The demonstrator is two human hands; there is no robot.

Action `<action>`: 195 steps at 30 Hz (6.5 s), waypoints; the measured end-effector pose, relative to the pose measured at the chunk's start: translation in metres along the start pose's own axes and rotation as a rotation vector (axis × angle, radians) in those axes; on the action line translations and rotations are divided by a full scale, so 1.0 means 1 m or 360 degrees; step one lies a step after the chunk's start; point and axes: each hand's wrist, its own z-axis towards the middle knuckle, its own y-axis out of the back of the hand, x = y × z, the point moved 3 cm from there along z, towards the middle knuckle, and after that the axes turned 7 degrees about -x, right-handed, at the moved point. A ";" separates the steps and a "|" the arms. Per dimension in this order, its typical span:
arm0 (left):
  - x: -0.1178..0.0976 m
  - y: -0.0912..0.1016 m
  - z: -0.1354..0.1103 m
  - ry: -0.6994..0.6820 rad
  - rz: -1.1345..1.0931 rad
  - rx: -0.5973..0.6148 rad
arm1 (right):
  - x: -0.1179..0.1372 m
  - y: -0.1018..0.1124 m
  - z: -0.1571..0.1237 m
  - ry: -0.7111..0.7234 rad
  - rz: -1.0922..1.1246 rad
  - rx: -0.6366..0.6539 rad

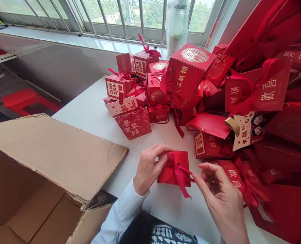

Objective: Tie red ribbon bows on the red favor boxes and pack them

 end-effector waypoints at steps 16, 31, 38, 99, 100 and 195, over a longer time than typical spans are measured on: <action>0.003 -0.009 -0.011 0.0221 -0.0033 -0.0164 | -0.005 -0.014 0.022 0.0323 -0.0293 -0.0260; -0.004 0.006 0.006 0.0140 -0.0069 0.0483 | 0.021 -0.044 -0.018 0.1356 -0.0431 -0.0121; -0.005 0.014 0.016 0.0005 0.0037 0.0588 | -0.008 -0.026 -0.011 0.1197 -0.0464 -0.0096; 0.015 -0.010 0.007 0.0391 -0.0717 0.0383 | 0.028 -0.022 -0.002 0.0886 -0.0410 -0.0035; 0.015 -0.010 0.007 0.0389 -0.0740 0.0387 | 0.028 -0.021 -0.002 0.0890 -0.0403 -0.0029; -0.003 0.009 -0.024 0.0360 0.0336 -0.0034 | -0.009 -0.009 0.021 0.0409 0.0314 0.0567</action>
